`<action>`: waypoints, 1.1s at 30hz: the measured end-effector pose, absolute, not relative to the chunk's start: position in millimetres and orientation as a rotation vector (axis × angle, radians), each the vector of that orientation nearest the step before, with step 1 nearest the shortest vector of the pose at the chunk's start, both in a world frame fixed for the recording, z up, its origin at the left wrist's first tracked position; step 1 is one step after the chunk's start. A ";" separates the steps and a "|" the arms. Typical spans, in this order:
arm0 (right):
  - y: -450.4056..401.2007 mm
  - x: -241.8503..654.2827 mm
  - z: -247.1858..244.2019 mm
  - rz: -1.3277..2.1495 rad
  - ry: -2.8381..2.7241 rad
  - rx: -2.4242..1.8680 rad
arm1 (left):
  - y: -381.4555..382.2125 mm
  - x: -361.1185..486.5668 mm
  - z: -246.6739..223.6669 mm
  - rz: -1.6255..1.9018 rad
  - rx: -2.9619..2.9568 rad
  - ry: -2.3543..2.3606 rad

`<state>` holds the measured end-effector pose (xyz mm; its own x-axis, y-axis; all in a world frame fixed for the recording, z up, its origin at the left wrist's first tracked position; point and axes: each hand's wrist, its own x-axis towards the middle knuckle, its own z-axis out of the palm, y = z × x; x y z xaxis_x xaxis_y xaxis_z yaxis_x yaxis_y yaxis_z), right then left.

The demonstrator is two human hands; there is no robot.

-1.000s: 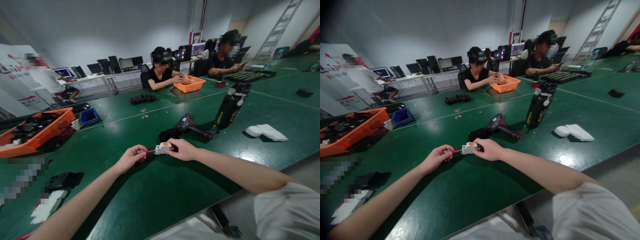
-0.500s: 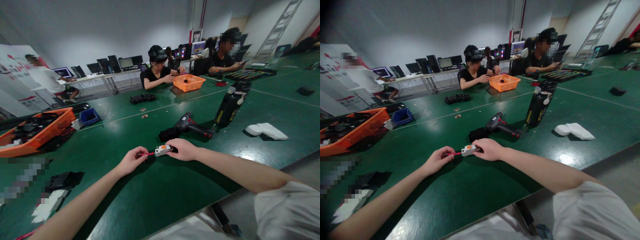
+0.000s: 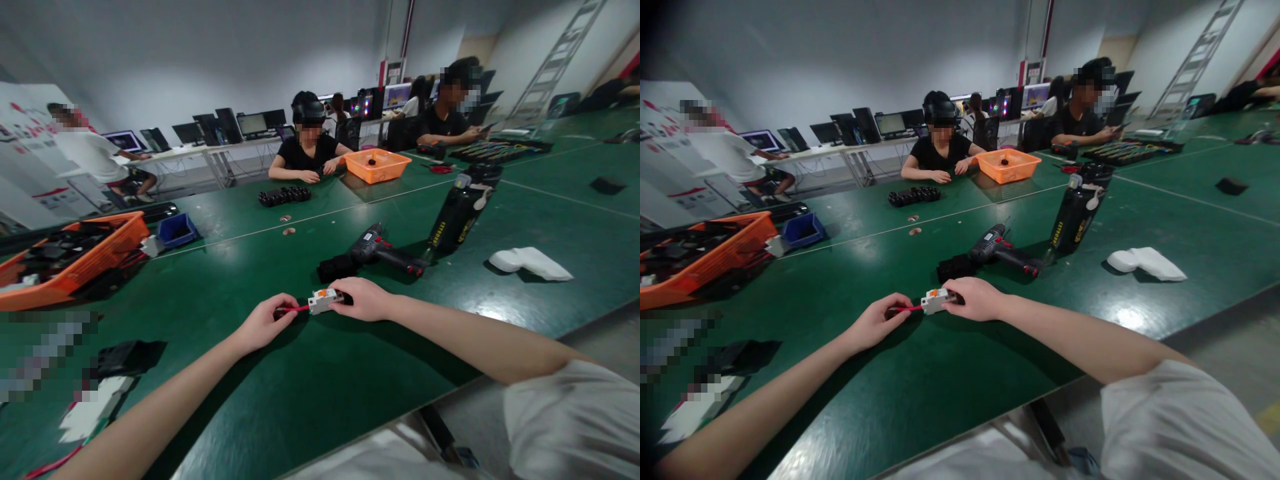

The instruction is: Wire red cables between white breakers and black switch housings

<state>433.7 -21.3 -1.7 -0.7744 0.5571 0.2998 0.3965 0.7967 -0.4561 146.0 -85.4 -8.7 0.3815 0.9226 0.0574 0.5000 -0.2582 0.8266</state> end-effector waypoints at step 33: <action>-30.2 426.1 3.8 0.568 -2.668 -0.565 | -113.3 160.3 -5.2 0.683 2.658 1.426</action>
